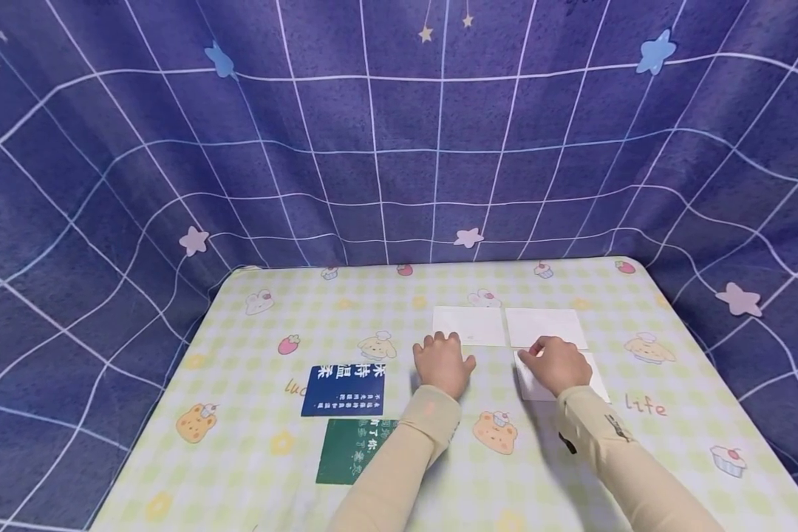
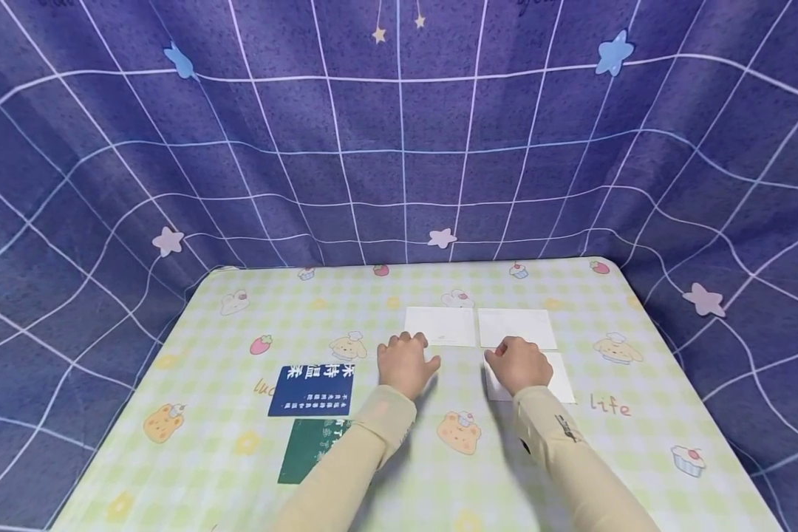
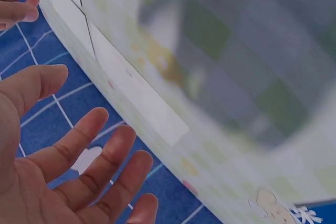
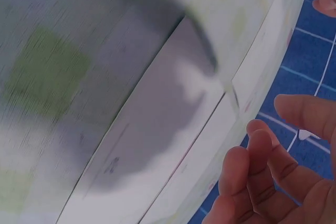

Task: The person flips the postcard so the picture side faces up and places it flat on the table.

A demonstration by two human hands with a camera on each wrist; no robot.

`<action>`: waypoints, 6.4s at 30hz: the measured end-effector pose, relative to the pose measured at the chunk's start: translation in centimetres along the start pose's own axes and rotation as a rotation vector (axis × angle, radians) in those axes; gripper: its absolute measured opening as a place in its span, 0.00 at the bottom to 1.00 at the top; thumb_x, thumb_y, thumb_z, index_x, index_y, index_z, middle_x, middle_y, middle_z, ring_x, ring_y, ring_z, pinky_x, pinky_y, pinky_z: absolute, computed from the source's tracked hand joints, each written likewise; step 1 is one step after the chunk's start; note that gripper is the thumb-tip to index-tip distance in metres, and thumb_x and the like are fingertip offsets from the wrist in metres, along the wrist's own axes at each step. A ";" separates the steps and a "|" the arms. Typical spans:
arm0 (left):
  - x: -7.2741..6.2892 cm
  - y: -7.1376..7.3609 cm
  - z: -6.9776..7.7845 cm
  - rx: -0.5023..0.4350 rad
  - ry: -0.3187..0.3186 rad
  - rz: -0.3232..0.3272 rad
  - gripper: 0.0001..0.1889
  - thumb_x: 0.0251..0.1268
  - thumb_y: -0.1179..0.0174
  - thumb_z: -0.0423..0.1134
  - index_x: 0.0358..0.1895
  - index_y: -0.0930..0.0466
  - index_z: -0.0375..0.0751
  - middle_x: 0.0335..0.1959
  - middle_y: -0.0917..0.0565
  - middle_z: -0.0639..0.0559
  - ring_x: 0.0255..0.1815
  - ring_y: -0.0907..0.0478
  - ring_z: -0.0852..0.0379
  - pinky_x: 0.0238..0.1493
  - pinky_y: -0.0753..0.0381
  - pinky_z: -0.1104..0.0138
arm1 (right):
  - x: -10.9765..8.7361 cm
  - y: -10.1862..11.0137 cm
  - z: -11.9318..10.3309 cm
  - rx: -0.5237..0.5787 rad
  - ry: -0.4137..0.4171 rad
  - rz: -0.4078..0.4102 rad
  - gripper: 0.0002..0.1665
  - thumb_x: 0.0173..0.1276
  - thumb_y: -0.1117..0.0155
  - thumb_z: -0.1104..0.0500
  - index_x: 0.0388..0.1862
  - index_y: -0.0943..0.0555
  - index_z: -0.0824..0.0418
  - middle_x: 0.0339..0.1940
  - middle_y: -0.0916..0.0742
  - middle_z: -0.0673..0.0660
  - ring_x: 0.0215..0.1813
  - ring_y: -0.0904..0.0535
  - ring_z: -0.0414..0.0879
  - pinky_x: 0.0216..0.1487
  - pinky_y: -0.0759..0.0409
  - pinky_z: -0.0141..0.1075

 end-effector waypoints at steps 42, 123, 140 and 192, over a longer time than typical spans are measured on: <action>0.5 -3.8 7.5 -0.039 -0.125 -0.122 0.31 0.54 0.28 0.64 0.59 0.17 0.54 0.46 0.14 0.55 0.48 0.18 0.56 0.52 0.23 0.61 | 0.9 4.0 8.7 0.080 -0.018 -0.131 0.28 0.66 0.31 0.50 0.57 0.20 0.69 0.46 0.15 0.71 0.44 0.19 0.60 0.46 0.23 0.54; 0.9 -6.3 7.9 -0.136 -0.125 -0.141 0.27 0.45 0.22 0.61 0.48 0.13 0.54 0.37 0.20 0.56 0.45 0.23 0.56 0.49 0.22 0.60 | -0.1 3.1 12.1 0.218 -0.098 -0.141 0.32 0.62 0.23 0.54 0.56 0.29 0.67 0.37 0.22 0.61 0.36 0.26 0.53 0.36 0.30 0.40; 0.1 -5.7 8.1 -0.202 -0.146 -0.110 0.16 0.50 0.22 0.54 0.29 0.18 0.52 0.29 0.24 0.59 0.37 0.26 0.59 0.43 0.23 0.63 | -0.4 2.2 12.8 0.184 -0.102 -0.158 0.28 0.69 0.36 0.37 0.30 0.30 0.60 0.25 0.24 0.54 0.30 0.29 0.50 0.32 0.35 0.39; 1.3 -0.4 2.2 -0.324 -0.121 -0.140 0.11 0.55 0.23 0.47 0.25 0.17 0.51 0.36 0.14 0.57 0.31 0.23 0.61 0.35 0.23 0.67 | -1.7 3.1 5.6 0.170 -0.009 -0.130 0.31 0.72 0.39 0.36 0.23 0.35 0.58 0.16 0.24 0.52 0.21 0.30 0.47 0.26 0.35 0.39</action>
Point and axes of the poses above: each hand's wrist, its own x-axis towards the middle knuckle, its own y-axis out of the back of the hand, z = x × y, the point moved 4 cm from there along x, towards the middle knuckle
